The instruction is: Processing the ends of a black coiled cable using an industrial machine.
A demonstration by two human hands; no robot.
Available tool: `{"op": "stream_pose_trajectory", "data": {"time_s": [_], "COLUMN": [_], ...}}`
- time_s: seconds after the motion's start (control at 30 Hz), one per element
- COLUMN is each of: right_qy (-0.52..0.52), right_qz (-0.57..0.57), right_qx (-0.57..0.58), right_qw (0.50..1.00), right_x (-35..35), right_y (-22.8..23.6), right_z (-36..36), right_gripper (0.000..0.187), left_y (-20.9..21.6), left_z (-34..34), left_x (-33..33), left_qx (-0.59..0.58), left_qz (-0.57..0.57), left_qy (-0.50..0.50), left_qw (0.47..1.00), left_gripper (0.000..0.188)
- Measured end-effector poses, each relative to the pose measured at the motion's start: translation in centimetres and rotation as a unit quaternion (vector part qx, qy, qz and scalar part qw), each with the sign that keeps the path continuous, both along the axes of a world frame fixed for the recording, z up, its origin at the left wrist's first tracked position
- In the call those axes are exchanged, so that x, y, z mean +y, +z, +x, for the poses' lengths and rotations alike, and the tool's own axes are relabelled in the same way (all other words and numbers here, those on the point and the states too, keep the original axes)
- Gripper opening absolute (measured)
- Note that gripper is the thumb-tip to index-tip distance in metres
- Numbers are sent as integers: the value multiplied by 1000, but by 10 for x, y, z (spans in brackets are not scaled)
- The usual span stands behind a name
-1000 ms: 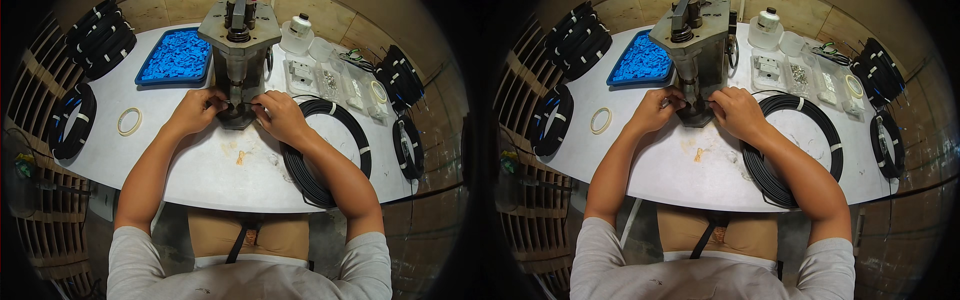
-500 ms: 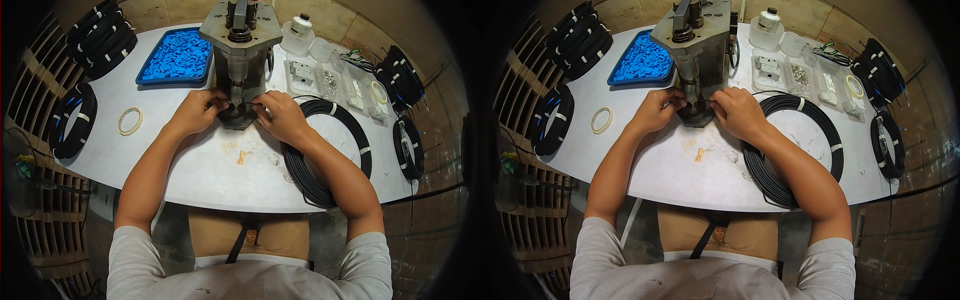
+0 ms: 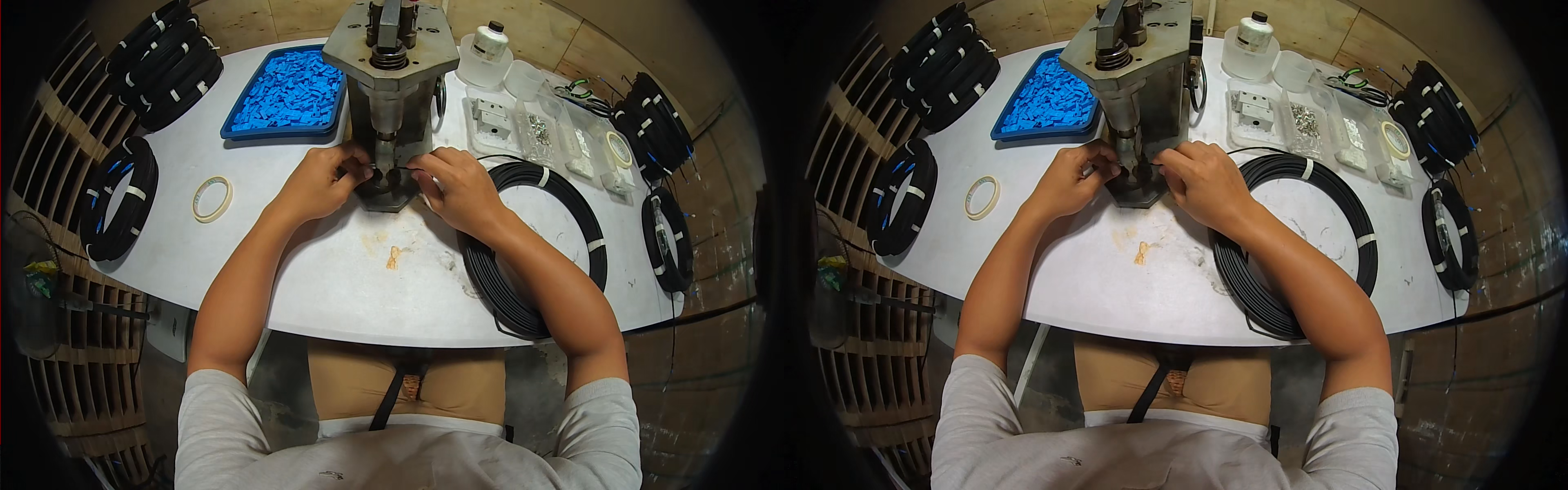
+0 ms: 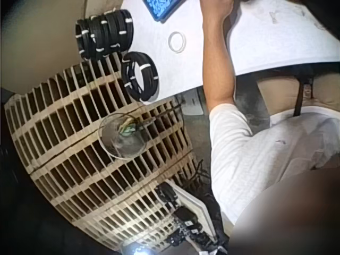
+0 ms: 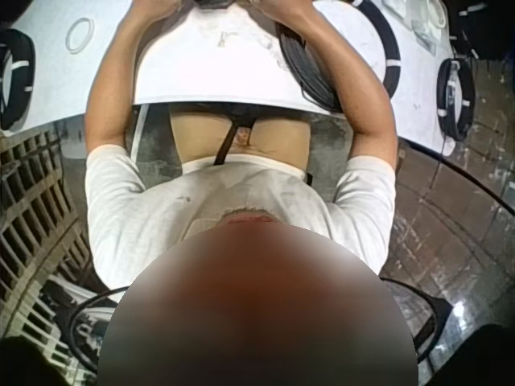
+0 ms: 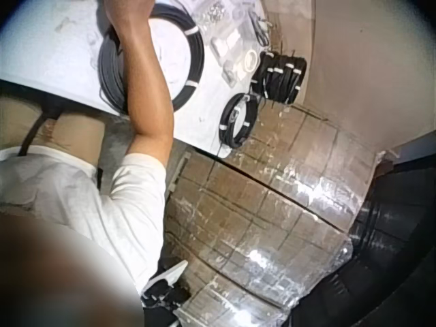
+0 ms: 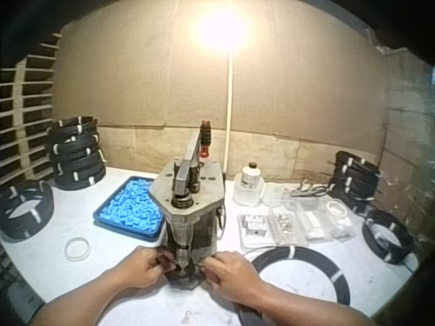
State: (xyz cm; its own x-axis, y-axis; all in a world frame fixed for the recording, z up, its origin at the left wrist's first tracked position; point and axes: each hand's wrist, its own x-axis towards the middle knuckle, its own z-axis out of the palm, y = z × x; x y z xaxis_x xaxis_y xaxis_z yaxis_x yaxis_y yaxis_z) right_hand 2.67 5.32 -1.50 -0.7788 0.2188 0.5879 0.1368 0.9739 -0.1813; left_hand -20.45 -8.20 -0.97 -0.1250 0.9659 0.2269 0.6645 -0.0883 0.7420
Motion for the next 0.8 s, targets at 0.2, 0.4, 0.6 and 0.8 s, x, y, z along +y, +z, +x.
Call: {"op": "stream_pose_trajectory", "data": {"time_s": [0.2,0.4,0.6,0.8], "right_qy": [7,23,27,24], "right_qz": [2,10,23,27], "right_qx": [5,19,6,5], "right_qw": [1000,1000,999,999], "right_x": [-1,-1,3,3], "right_y": [1,1,-2,-2], "right_z": [-1,-2,-1,0], "right_gripper": [19,19,21,23], "left_y": [-5,-7,-6,-4], "left_z": [-3,-3,-3,-2], "left_x": [1,2,1,1], "left_qx": [-3,-2,-9,-4], "left_qz": [23,27,29,25], "left_qy": [0,-5,-7,-10], "left_qw": [1000,1000,1000,1000], "left_gripper": [19,19,19,19]}}
